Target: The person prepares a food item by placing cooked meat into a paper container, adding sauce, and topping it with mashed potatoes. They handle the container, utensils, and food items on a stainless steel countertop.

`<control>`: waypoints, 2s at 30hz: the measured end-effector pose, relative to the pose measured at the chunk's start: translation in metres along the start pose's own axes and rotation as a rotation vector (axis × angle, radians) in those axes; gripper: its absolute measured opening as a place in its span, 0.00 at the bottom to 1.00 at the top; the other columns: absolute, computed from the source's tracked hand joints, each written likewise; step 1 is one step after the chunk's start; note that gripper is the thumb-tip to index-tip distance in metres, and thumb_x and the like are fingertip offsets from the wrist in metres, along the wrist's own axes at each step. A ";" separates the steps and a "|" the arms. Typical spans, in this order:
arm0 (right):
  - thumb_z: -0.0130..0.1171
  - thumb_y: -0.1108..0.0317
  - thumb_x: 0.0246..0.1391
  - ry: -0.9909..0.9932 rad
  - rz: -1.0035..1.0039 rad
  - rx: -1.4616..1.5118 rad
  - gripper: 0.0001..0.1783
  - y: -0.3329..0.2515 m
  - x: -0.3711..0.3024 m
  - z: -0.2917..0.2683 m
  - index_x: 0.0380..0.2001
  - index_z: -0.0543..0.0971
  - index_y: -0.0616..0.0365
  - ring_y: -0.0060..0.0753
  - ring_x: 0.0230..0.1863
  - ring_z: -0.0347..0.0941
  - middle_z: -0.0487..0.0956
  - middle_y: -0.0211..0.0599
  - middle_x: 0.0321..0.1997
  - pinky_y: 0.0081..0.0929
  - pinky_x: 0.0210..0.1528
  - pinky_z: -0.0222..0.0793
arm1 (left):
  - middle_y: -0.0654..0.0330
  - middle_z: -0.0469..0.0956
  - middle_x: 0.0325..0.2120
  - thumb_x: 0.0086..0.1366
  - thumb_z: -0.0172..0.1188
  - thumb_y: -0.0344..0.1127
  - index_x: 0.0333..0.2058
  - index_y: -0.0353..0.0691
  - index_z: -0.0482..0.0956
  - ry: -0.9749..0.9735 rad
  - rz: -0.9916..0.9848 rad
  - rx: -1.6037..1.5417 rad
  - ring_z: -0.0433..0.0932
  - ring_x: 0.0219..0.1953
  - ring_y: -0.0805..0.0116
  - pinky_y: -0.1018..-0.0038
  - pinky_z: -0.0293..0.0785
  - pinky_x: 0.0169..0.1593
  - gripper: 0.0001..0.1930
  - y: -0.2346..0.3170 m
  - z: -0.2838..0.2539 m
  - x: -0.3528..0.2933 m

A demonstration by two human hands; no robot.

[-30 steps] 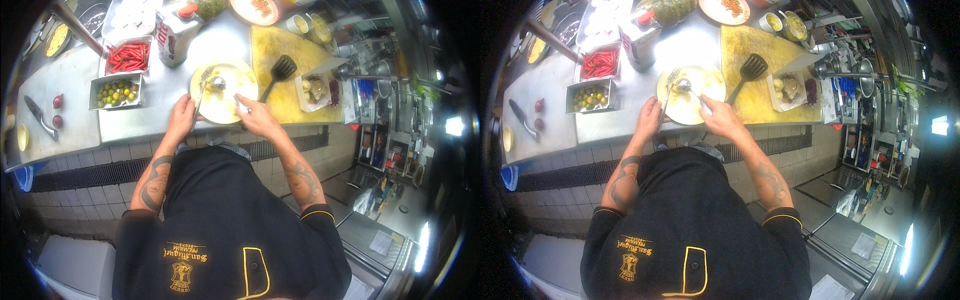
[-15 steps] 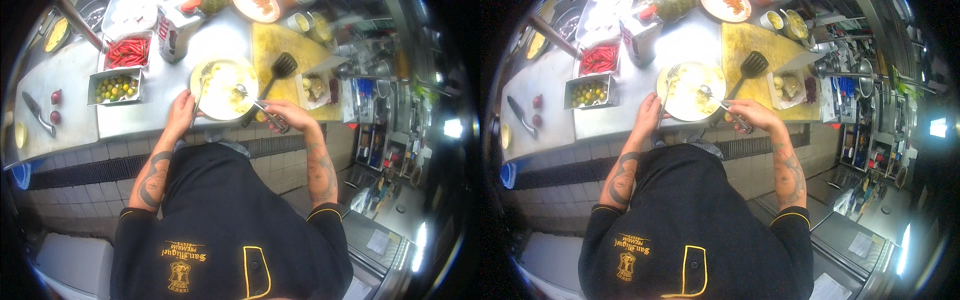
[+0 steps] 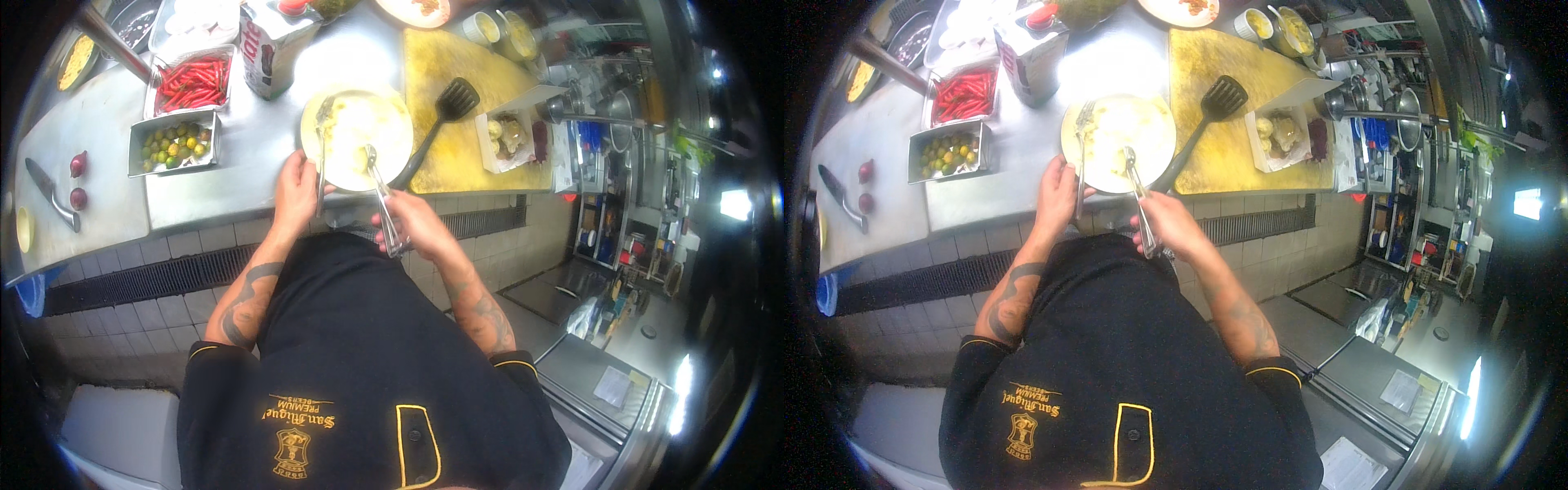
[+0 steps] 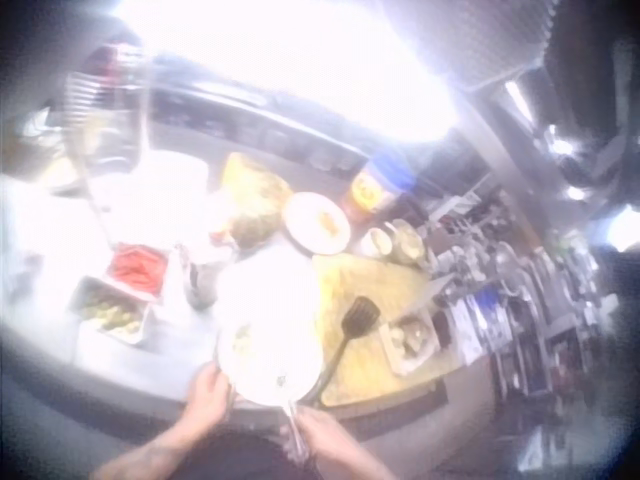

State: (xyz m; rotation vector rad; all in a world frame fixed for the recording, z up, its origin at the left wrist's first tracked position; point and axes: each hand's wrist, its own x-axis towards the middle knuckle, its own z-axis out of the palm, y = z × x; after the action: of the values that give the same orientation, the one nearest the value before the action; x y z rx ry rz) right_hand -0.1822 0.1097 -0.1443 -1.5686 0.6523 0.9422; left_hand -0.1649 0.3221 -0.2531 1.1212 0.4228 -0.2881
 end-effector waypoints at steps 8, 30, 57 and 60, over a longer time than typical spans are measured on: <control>0.52 0.56 0.66 0.393 -0.589 -0.837 0.32 -0.029 0.043 -0.056 0.67 0.71 0.64 0.55 0.37 0.81 0.81 0.61 0.41 0.48 0.43 0.78 | 0.50 0.83 0.44 0.80 0.43 0.36 0.60 0.25 0.68 -0.036 0.092 0.086 0.85 0.39 0.68 0.73 0.86 0.40 0.20 0.008 -0.001 0.002; 0.52 0.54 0.68 -0.167 -0.369 -1.180 0.31 -0.082 -0.015 -0.034 0.68 0.72 0.59 0.34 0.36 0.82 0.84 0.48 0.38 0.36 0.43 0.79 | 0.58 0.80 0.34 0.77 0.49 0.35 0.60 0.26 0.70 0.036 -0.026 0.107 0.78 0.27 0.74 0.74 0.83 0.34 0.20 0.027 0.003 0.011; 0.61 0.57 0.60 0.818 -0.601 -0.690 0.31 0.061 0.002 -0.295 0.60 0.75 0.67 0.59 0.50 0.79 0.79 0.58 0.50 0.43 0.51 0.76 | 0.57 0.80 0.52 0.78 0.50 0.40 0.63 0.31 0.67 0.159 -0.047 0.088 0.83 0.43 0.71 0.78 0.79 0.41 0.23 -0.009 -0.009 0.034; 0.61 0.58 0.60 0.881 -0.670 -0.781 0.31 0.066 0.009 -0.294 0.61 0.74 0.66 0.61 0.52 0.77 0.77 0.58 0.52 0.47 0.51 0.76 | 0.58 0.80 0.51 0.77 0.51 0.40 0.63 0.32 0.67 0.156 -0.030 0.064 0.83 0.44 0.72 0.77 0.79 0.42 0.23 -0.012 -0.010 0.035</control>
State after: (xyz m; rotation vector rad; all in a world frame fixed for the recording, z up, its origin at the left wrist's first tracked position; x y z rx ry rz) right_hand -0.1663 -0.1899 -0.1746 -2.7039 0.2633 -0.0960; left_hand -0.1409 0.3258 -0.2827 1.2053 0.5727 -0.2429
